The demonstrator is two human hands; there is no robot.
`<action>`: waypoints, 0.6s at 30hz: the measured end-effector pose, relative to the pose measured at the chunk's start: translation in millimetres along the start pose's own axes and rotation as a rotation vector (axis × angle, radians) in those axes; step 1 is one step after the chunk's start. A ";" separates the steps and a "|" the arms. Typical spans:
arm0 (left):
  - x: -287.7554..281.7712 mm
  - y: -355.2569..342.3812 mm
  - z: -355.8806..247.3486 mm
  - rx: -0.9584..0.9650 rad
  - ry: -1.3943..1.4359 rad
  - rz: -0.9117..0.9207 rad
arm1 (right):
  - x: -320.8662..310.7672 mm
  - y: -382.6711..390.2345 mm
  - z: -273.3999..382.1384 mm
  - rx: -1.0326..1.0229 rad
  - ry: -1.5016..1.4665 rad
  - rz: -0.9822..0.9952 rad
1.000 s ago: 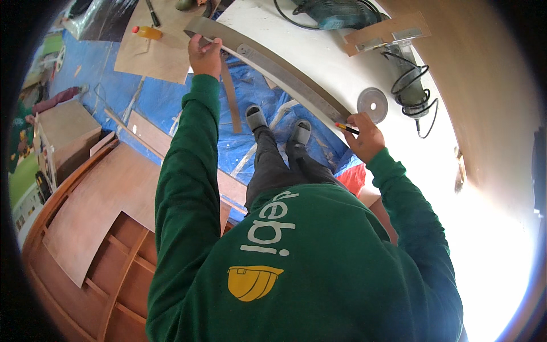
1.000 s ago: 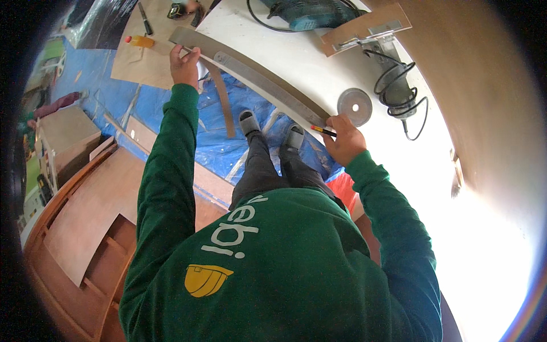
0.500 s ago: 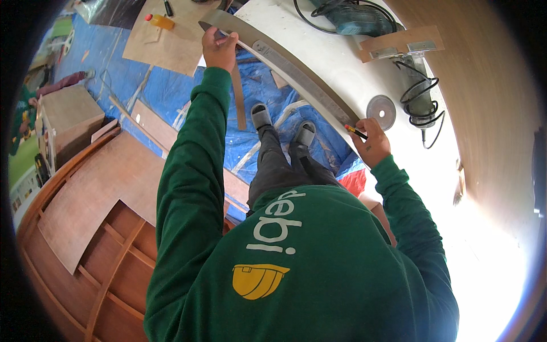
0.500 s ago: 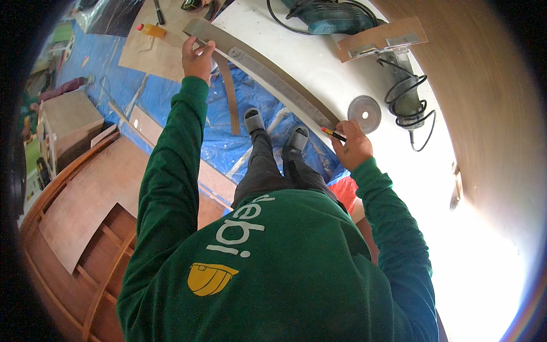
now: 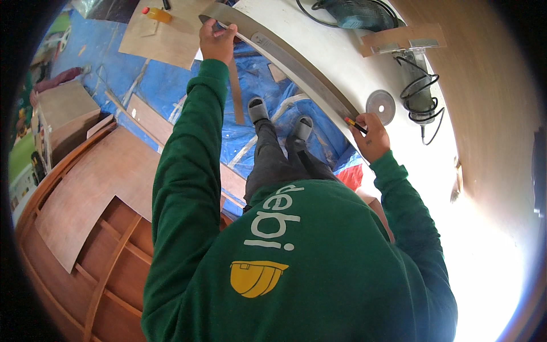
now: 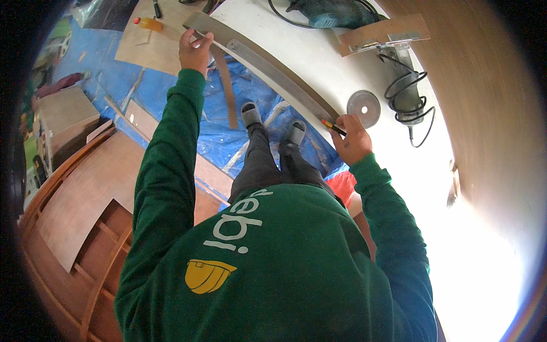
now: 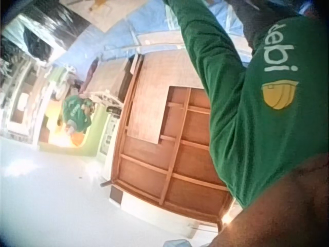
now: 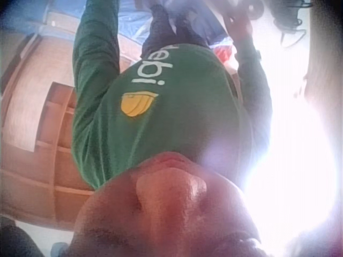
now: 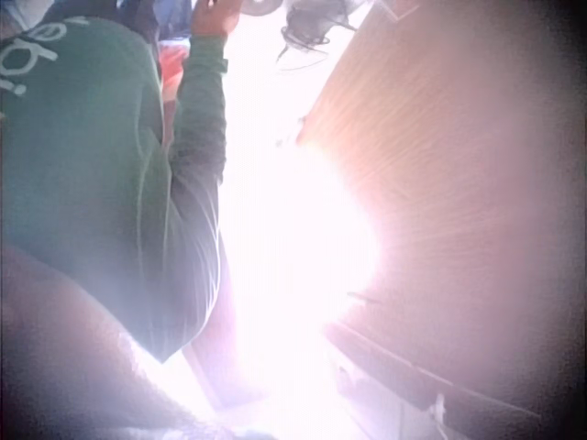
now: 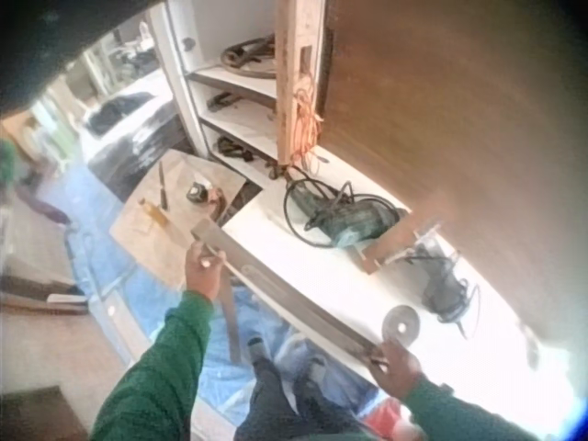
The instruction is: The person measures and marks a curved wooden trim piece using a metal ruler and a pencil. They align the ruler along the trim and draw a straight line for cutting. The work is performed on a white workbench in a renovation setting.
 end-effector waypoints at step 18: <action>1.7 2.6 -6.2 -0.005 -0.023 0.013 | -5.4 -2.9 4.1 -0.070 -0.011 -0.042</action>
Point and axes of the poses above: each hand's wrist, its own y-axis away from the middle knuckle, its own x-axis out of the palm, z = x × y, the point moved 10 cm from there along -y, towards the middle knuckle, and after that the axes turned 7 degrees about y, right-handed, at the moved point
